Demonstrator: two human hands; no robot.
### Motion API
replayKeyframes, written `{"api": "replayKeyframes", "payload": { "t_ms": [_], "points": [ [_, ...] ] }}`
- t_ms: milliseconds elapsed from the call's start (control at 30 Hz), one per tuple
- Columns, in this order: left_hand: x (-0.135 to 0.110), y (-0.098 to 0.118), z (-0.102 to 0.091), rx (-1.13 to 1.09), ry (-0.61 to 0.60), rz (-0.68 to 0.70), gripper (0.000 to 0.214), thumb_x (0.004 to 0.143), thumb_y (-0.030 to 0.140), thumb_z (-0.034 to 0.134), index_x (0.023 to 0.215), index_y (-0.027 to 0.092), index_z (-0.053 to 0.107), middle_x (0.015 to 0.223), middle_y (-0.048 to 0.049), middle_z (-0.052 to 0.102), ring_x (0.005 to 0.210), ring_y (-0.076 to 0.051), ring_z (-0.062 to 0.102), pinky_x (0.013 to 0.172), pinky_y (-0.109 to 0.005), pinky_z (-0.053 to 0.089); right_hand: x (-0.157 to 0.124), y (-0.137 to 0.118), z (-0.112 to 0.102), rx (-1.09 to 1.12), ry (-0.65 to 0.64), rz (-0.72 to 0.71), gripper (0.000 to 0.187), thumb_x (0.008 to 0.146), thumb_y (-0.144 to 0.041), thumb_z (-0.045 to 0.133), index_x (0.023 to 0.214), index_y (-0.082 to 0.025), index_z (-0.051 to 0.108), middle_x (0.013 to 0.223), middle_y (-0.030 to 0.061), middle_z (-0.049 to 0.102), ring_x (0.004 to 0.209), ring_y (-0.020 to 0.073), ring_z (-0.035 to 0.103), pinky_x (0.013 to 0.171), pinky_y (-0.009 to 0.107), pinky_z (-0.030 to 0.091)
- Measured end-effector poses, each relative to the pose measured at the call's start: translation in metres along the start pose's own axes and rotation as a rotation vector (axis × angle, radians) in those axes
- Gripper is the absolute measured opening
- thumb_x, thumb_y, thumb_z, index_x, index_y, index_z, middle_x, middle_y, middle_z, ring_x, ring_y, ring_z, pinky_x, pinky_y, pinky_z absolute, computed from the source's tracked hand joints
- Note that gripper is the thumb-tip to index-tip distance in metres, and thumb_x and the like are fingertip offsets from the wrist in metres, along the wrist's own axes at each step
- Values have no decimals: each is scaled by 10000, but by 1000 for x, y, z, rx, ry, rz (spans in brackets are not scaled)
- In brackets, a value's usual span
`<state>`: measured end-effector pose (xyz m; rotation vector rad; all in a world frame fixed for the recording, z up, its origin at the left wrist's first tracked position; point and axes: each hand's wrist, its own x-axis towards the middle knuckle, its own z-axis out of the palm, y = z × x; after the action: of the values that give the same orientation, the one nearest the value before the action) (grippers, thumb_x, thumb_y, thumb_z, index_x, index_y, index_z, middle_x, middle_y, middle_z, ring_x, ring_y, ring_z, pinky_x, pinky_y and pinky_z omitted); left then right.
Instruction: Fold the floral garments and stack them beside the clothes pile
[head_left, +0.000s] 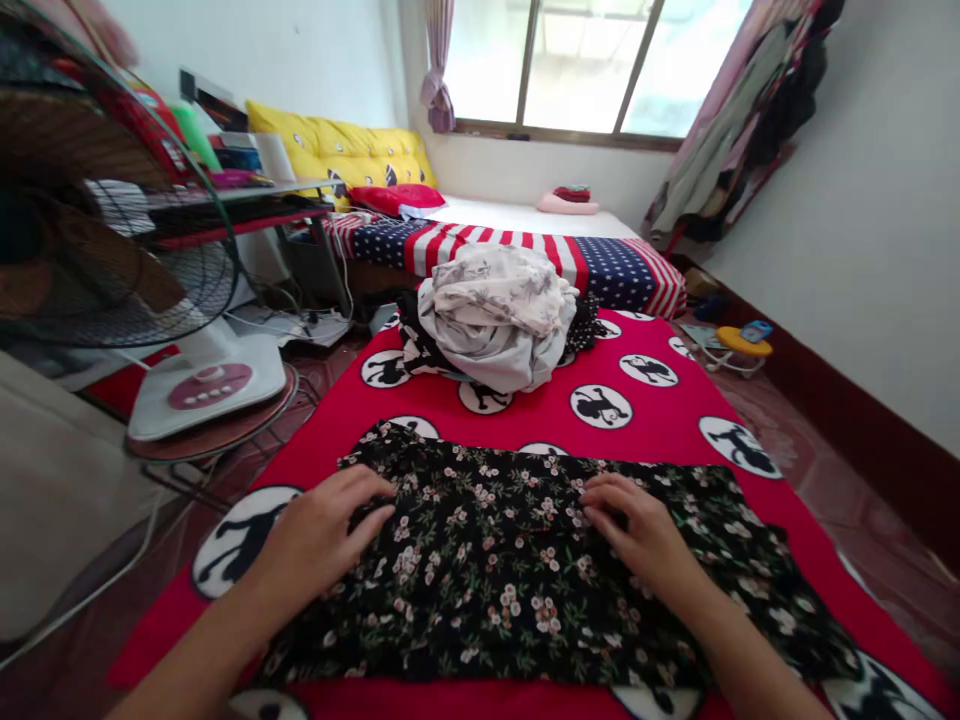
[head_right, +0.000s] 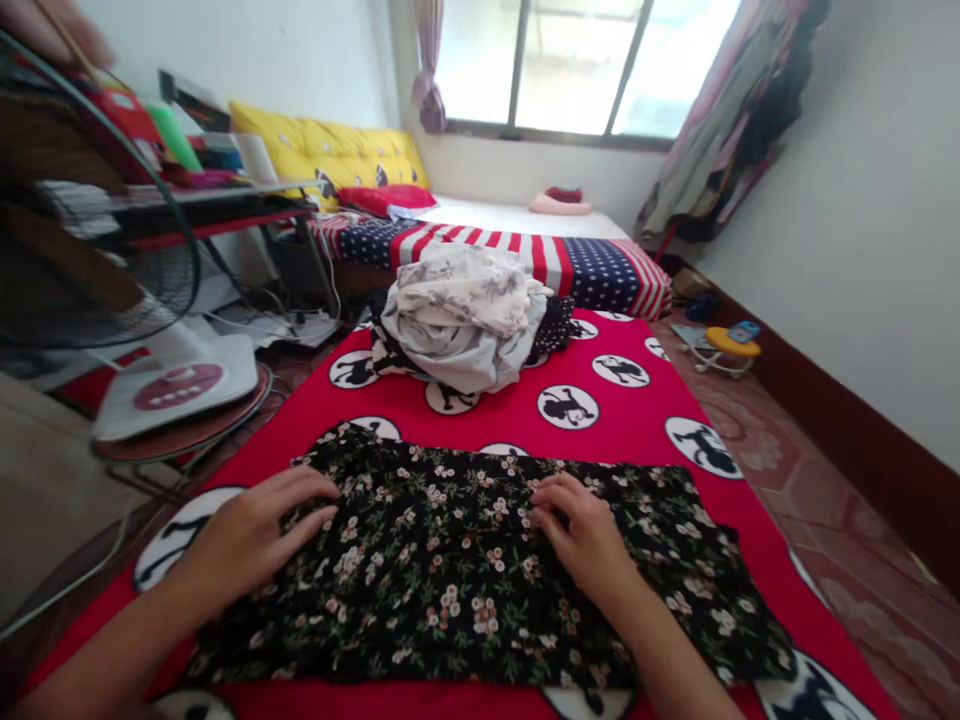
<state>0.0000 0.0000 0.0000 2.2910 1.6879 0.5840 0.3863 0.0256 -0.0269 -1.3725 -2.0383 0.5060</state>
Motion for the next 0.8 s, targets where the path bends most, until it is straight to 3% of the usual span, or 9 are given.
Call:
{"api": "replayKeyframes", "payload": {
  "t_ms": [100, 233, 433, 533, 633, 800],
  "points": [
    [-1, -22, 2, 133, 139, -207, 326, 843, 457, 547, 1078, 247, 631, 1072, -44, 652, 902, -231, 642, 764, -317, 479, 3, -26, 23, 85, -82, -74, 139, 889, -208, 524, 862, -223, 659, 1000, 70, 646, 909, 191, 634, 808, 319, 512],
    [-5, -38, 2, 184, 65, -367, 424, 819, 496, 553, 1138, 221, 594, 972, -46, 655, 815, -239, 641, 677, -319, 462, 5, -58, 39, 202, -168, -127, 140, 895, -162, 521, 873, -215, 649, 1005, 64, 637, 906, 172, 626, 804, 288, 503],
    [-7, -50, 8, 89, 99, -386, 509, 802, 487, 560, 1228, 209, 553, 911, -42, 665, 723, -212, 626, 686, -315, 457, 1, -112, 59, 328, -344, -189, 169, 858, -91, 551, 891, -223, 651, 992, 26, 639, 883, 140, 624, 778, 236, 486],
    [-4, -51, 10, 10, 114, -393, 473, 793, 434, 562, 1213, 218, 577, 781, -9, 658, 674, -204, 620, 689, -314, 459, -4, -136, 72, 308, -477, -240, 209, 833, -125, 605, 981, -262, 657, 1122, 8, 622, 936, 151, 629, 818, 249, 486],
    [-3, -49, 7, -82, 166, -383, 435, 785, 387, 554, 1183, 216, 599, 787, 1, 670, 661, -182, 624, 679, -295, 466, -6, -153, 87, 272, -567, -288, 318, 811, -174, 649, 1097, -310, 631, 1301, -5, 550, 1022, 189, 626, 874, 295, 483],
    [-6, -41, -6, -122, 324, -355, 352, 811, 378, 543, 1109, 215, 637, 804, 0, 685, 680, -157, 630, 679, -267, 477, -1, -164, 102, 325, -515, -217, 325, 806, -143, 628, 1093, -296, 620, 1315, 1, 534, 976, 173, 636, 838, 292, 485]
  ]
}}
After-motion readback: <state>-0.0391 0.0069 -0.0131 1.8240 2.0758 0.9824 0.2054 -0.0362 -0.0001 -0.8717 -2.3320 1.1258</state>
